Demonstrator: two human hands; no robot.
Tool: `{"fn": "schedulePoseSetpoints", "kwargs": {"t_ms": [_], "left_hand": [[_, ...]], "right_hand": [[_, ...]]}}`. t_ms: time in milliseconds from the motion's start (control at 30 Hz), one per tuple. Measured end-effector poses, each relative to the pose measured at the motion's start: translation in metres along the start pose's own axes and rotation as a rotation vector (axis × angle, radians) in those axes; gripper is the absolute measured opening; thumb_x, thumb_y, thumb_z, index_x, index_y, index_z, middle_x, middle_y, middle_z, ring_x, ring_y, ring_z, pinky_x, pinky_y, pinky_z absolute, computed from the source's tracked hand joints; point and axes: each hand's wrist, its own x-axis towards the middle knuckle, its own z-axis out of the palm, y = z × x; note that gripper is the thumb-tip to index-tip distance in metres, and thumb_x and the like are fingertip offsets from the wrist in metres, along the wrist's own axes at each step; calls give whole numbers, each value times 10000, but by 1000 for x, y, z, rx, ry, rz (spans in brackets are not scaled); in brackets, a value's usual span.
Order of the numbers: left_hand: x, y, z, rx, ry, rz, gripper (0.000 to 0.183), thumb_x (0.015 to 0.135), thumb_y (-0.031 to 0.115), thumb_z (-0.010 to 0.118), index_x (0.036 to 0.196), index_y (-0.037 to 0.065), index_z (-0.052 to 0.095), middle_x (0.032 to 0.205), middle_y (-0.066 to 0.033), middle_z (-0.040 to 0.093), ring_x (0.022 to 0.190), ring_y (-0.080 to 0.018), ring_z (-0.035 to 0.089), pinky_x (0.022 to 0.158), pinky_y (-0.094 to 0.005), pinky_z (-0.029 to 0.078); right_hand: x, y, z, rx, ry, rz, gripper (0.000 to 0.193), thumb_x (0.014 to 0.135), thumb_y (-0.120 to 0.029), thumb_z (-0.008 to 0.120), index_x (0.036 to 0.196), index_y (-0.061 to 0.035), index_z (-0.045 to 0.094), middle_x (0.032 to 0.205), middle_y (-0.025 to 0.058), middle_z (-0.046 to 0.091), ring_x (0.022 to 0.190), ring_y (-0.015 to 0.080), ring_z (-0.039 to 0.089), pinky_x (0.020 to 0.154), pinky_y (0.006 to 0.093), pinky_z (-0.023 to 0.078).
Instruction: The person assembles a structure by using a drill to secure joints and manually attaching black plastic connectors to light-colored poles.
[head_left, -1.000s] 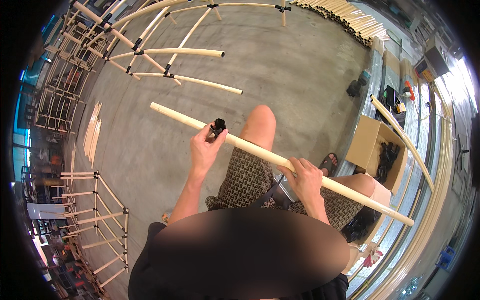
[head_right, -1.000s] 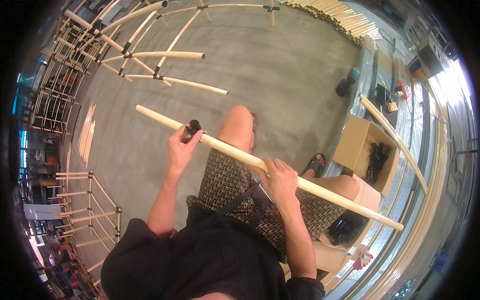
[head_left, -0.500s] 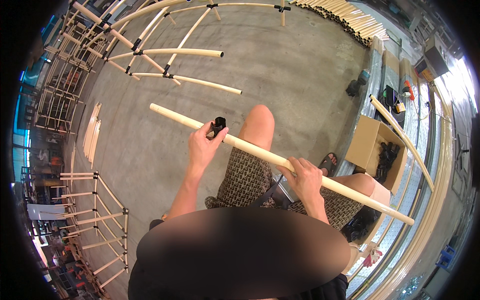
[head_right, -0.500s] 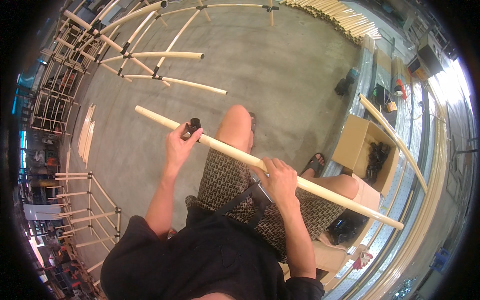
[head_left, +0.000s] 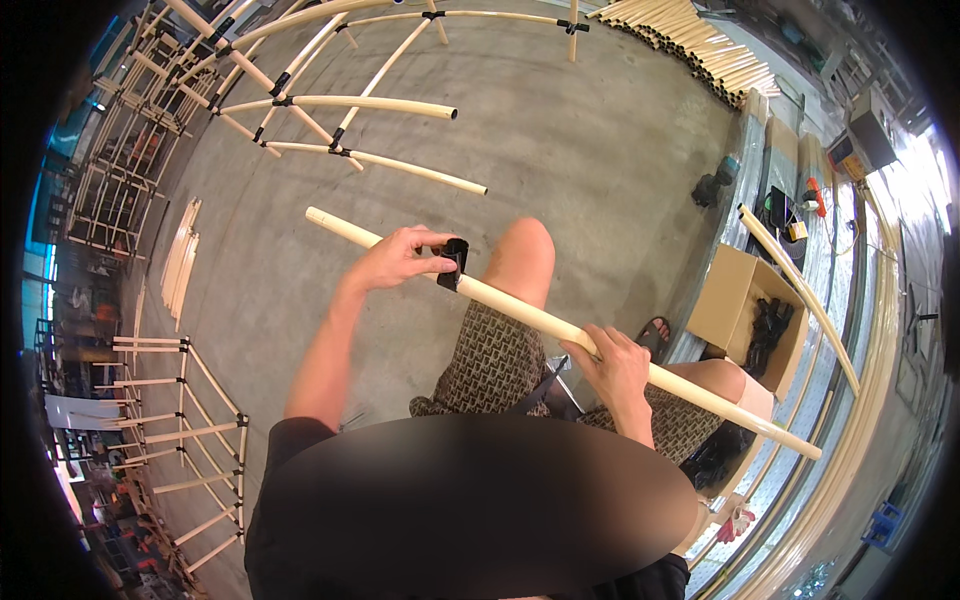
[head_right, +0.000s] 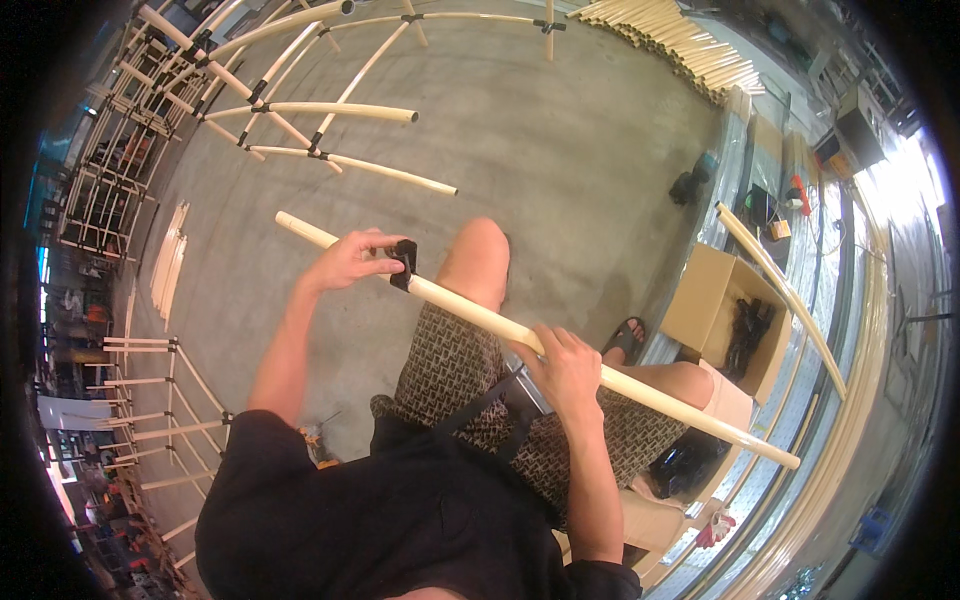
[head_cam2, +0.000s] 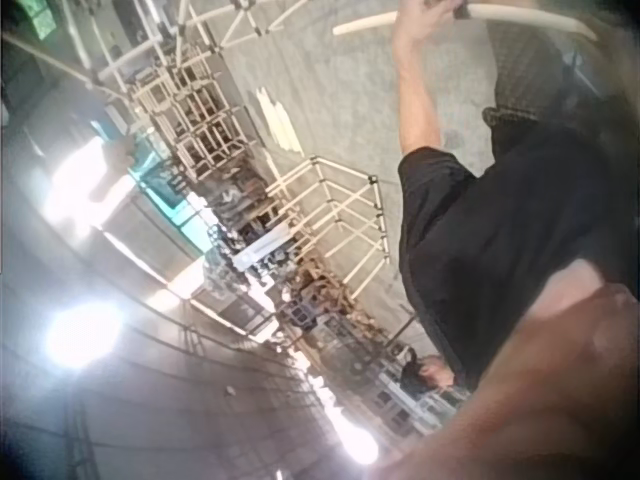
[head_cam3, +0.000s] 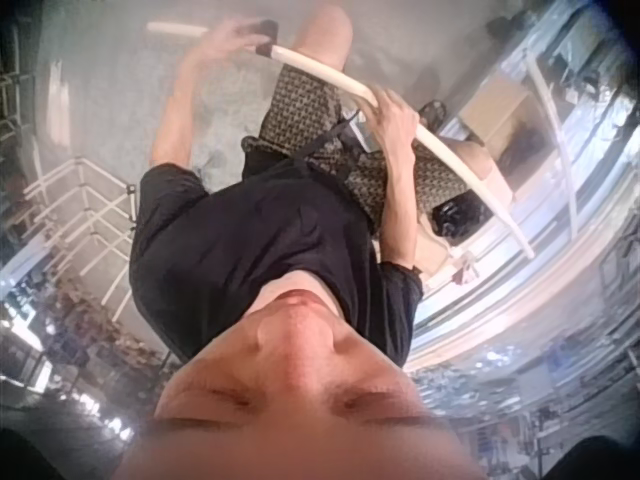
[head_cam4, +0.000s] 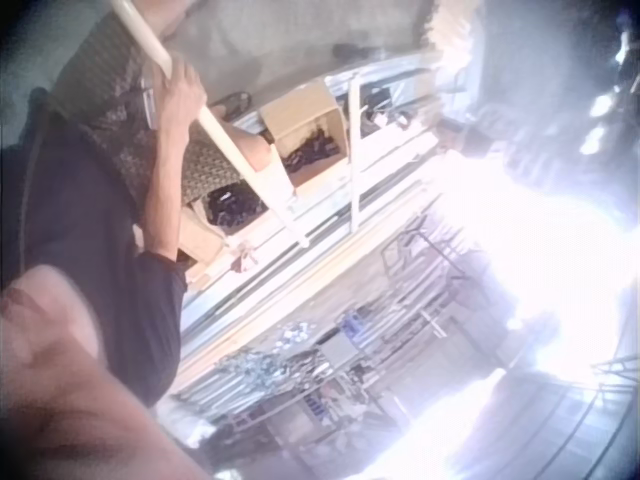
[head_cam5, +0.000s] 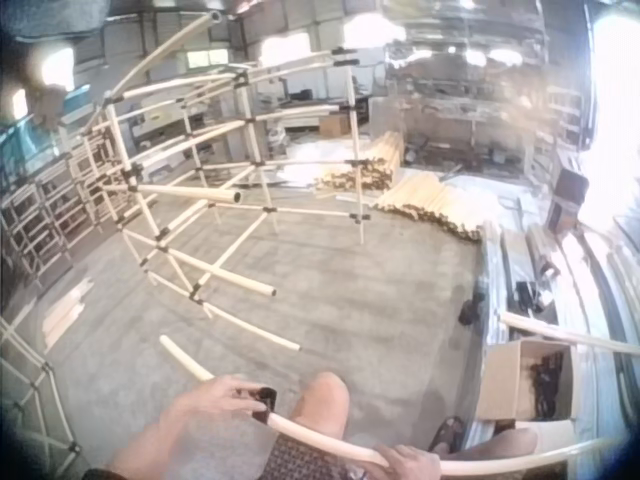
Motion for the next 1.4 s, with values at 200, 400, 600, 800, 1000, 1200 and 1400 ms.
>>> {"fn": "schedulePoseSetpoints", "kwargs": {"t_ms": [200, 400, 600, 800, 1000, 1200, 1400], "left_hand": [[19, -33, -4, -471, -242, -19, 360, 810, 36, 758, 1161, 19, 677, 1079, -25, 690, 990, -129, 617, 944, -311, 478], [27, -28, -1, -553, -289, -47, 351, 835, 155, 780, 1150, 30, 689, 1030, -4, 700, 949, -85, 619, 880, -283, 489], [32, 2, 7, -501, -284, 21, 427, 864, 219, 757, 1224, 10, 663, 1045, -14, 712, 961, -73, 607, 871, -260, 478], [42, -19, 26, -539, -213, 41, 375, 866, 245, 759, 1160, 17, 711, 980, -13, 734, 900, -69, 615, 844, -259, 487], [45, -25, 35, -531, -244, -26, 346, 868, 267, 761, 1109, 21, 737, 937, -20, 738, 874, -67, 622, 814, -255, 493], [51, -18, 36, -627, -291, -60, 299, 882, 292, 755, 1035, 35, 764, 881, -7, 724, 774, -57, 595, 698, -237, 482], [48, -27, 39, -620, -286, -135, 299, 899, 325, 735, 961, 35, 771, 779, 38, 669, 709, -48, 554, 634, -237, 464]], "right_hand": [[-1, 3, 8, 30, 91, -51, 324, 767, -340, 799, 913, -64, 715, 639, 56, 587, 572, 237, 604, 523, 376, 454], [-1, 3, 2, 19, 74, -44, 317, 743, -289, 827, 916, -46, 721, 650, 62, 605, 554, 227, 594, 512, 351, 456], [1, 20, -23, 115, 54, 63, 316, 733, -253, 842, 904, -14, 724, 679, 97, 630, 560, 245, 598, 531, 351, 462], [6, 21, -30, 97, -60, 66, 311, 752, -305, 814, 883, -38, 723, 674, 95, 618, 587, 284, 601, 564, 390, 469], [33, 0, -23, 208, -32, -60, 265, 762, -242, 799, 928, -51, 718, 812, 95, 662, 733, 279, 640, 638, 394, 493], [88, -55, 44, 262, 51, -401, 194, 800, -101, 718, 990, -74, 688, 957, 70, 662, 860, 254, 644, 753, 381, 503], [97, -65, 81, 188, 50, -480, 219, 819, -85, 695, 1036, -86, 670, 895, 65, 609, 859, 241, 637, 732, 376, 510]]}}
